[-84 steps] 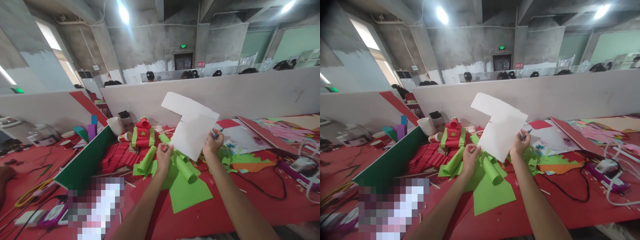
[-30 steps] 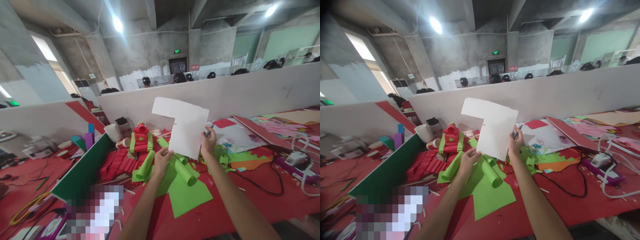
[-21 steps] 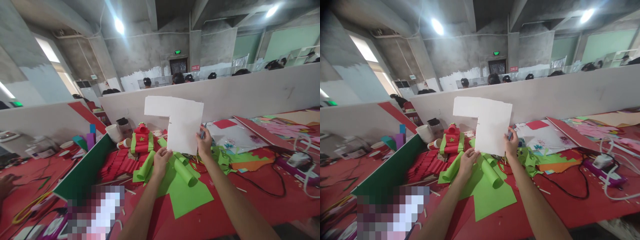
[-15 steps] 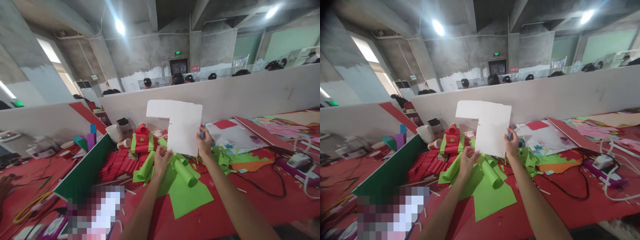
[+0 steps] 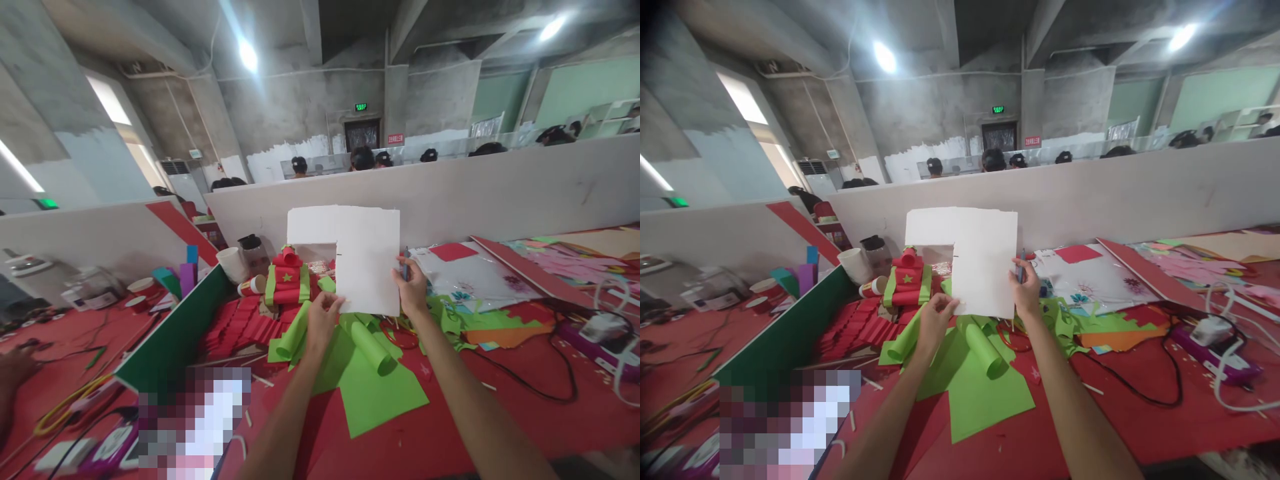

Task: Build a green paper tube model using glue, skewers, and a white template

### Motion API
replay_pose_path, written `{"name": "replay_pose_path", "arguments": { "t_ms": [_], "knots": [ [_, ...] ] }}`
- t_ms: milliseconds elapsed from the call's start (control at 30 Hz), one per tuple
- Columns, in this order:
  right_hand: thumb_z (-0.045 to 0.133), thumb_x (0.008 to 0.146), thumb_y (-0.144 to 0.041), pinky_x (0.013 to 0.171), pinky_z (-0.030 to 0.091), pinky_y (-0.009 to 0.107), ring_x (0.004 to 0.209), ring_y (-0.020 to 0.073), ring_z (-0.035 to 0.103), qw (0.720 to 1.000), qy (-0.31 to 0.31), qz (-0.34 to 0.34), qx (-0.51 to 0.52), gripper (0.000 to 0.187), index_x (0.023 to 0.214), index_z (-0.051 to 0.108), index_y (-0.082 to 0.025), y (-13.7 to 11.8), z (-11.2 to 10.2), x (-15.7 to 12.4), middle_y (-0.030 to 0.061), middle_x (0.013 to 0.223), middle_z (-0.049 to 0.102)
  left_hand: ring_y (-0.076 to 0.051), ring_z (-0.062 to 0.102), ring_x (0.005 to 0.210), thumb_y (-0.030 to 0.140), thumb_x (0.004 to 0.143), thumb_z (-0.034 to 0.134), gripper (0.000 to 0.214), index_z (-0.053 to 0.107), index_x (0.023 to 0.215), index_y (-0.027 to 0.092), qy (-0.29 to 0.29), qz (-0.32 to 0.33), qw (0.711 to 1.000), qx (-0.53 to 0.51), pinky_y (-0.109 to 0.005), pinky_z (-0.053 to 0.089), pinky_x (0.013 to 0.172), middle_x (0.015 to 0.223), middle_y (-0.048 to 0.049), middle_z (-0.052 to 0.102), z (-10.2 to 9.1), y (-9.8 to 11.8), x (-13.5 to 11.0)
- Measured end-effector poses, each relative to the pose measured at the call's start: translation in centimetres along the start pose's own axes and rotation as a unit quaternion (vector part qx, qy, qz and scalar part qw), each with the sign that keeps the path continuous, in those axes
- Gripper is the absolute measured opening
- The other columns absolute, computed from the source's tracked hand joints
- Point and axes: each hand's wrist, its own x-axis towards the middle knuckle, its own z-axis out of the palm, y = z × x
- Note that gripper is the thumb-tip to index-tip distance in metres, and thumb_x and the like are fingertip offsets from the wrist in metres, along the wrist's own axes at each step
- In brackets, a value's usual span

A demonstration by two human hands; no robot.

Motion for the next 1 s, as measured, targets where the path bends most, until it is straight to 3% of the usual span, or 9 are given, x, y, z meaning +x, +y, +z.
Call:
{"name": "replay_pose_path", "arguments": {
  "t_ms": [367,567,667,833,1000],
  "knots": [
    [0.070,0.066,-0.026,0.078,0.046,0.030,0.084,0.0165,0.058,1.000,-0.012,0.017,0.003,0.037,0.102,0.070,-0.018,0.6,0.3,-0.3,0.0042,0.099,0.066,-0.020,0.058,0.066,0.034,0.075,0.075,0.015,0.069,0.071,0.021,-0.028,0.097,0.984,0.148,-0.028,0.042,0.058,0.075,-0.0062,0.069,-1.3,-0.4,0.4],
    [0.071,0.064,-0.028,0.073,0.048,0.029,0.082,0.0171,0.059,0.999,-0.010,0.039,0.030,0.037,0.100,0.068,-0.019,1.1,-0.1,0.2,0.0039,0.094,0.066,-0.018,0.062,0.070,0.033,0.091,0.058,0.017,0.068,0.085,0.020,-0.121,0.167,0.945,0.254,-0.029,0.047,0.063,0.085,-0.0052,0.069,-1.7,0.5,-0.3],
    [0.072,0.064,-0.030,0.072,0.048,0.029,0.081,0.0171,0.059,0.999,0.003,0.034,0.024,0.035,0.097,0.068,-0.019,1.1,-0.3,0.5,0.0039,0.093,0.066,-0.018,0.063,0.076,0.025,0.094,0.051,0.018,0.069,0.093,0.020,-0.136,0.189,0.928,0.290,-0.030,0.049,0.067,0.095,-0.0067,0.068,-1.7,1.1,-0.6],
    [0.071,0.065,-0.032,0.071,0.047,0.029,0.081,0.0171,0.059,0.999,0.006,0.036,0.007,0.036,0.099,0.068,-0.019,1.2,-0.6,0.7,0.0041,0.093,0.065,-0.019,0.062,0.078,0.021,0.092,0.051,0.020,0.071,0.094,0.020,-0.094,0.191,0.948,0.237,-0.032,0.050,0.071,0.096,-0.0083,0.065,-1.6,1.2,0.2],
    [0.070,0.068,-0.031,0.072,0.045,0.029,0.079,0.0164,0.057,1.000,-0.006,0.003,-0.019,0.035,0.100,0.069,-0.018,1.3,-0.3,0.4,0.0040,0.092,0.065,-0.019,0.060,0.080,0.027,0.086,0.061,0.015,0.070,0.092,0.018,-0.030,0.107,0.992,0.066,-0.031,0.049,0.073,0.092,-0.0077,0.065,-0.9,1.0,2.4]
  ]
}}
